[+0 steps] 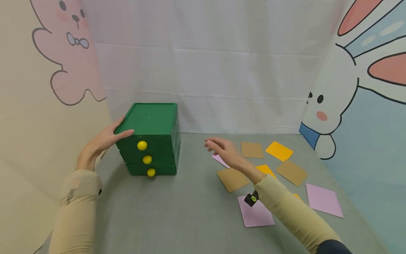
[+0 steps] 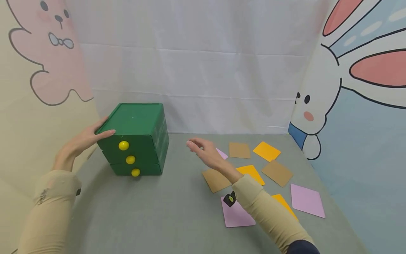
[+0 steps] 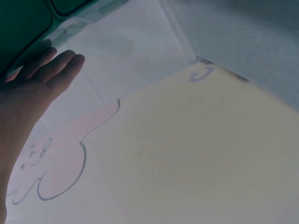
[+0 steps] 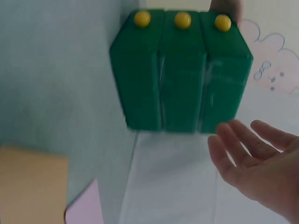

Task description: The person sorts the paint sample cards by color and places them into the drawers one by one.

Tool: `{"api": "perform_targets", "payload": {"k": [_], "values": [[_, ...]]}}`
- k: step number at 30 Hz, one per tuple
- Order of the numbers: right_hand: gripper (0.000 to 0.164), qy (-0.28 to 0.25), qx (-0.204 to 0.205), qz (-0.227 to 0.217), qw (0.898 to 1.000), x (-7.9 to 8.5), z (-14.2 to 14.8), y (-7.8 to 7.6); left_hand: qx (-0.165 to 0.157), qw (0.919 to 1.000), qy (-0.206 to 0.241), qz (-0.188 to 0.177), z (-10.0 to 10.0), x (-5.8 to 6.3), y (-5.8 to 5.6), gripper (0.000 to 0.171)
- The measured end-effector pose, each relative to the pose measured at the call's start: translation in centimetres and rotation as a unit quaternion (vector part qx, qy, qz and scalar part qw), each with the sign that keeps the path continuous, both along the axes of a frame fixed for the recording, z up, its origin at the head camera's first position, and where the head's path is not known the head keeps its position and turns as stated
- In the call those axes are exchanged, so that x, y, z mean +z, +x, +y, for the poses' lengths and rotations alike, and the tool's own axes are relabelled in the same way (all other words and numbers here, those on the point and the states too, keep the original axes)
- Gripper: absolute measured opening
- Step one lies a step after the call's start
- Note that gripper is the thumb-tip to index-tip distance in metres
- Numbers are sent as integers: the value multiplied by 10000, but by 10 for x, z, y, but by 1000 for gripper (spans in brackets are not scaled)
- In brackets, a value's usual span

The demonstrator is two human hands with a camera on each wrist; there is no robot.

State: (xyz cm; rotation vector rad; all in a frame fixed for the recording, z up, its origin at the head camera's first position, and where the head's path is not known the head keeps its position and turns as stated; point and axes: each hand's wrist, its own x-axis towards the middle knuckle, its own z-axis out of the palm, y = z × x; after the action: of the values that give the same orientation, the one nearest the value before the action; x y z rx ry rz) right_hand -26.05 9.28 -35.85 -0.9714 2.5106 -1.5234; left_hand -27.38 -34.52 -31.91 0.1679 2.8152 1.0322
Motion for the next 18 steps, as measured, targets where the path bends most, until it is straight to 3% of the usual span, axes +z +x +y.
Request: {"api": "perform_targets", "payload": {"k": [5, 13, 18], "values": [[38, -840, 408, -861, 9919, 3, -47, 0, -13, 10000, 10, 38, -1, -2, 2, 88], [44, -868, 753, -1680, 9791, -10, -113, 14, 76, 9999, 133, -10, -2, -2, 2, 88], [44, -1009, 632, -2057, 9713, -19, -148, 26, 111, 9999, 105, 69, 0, -2, 2, 90]]}}
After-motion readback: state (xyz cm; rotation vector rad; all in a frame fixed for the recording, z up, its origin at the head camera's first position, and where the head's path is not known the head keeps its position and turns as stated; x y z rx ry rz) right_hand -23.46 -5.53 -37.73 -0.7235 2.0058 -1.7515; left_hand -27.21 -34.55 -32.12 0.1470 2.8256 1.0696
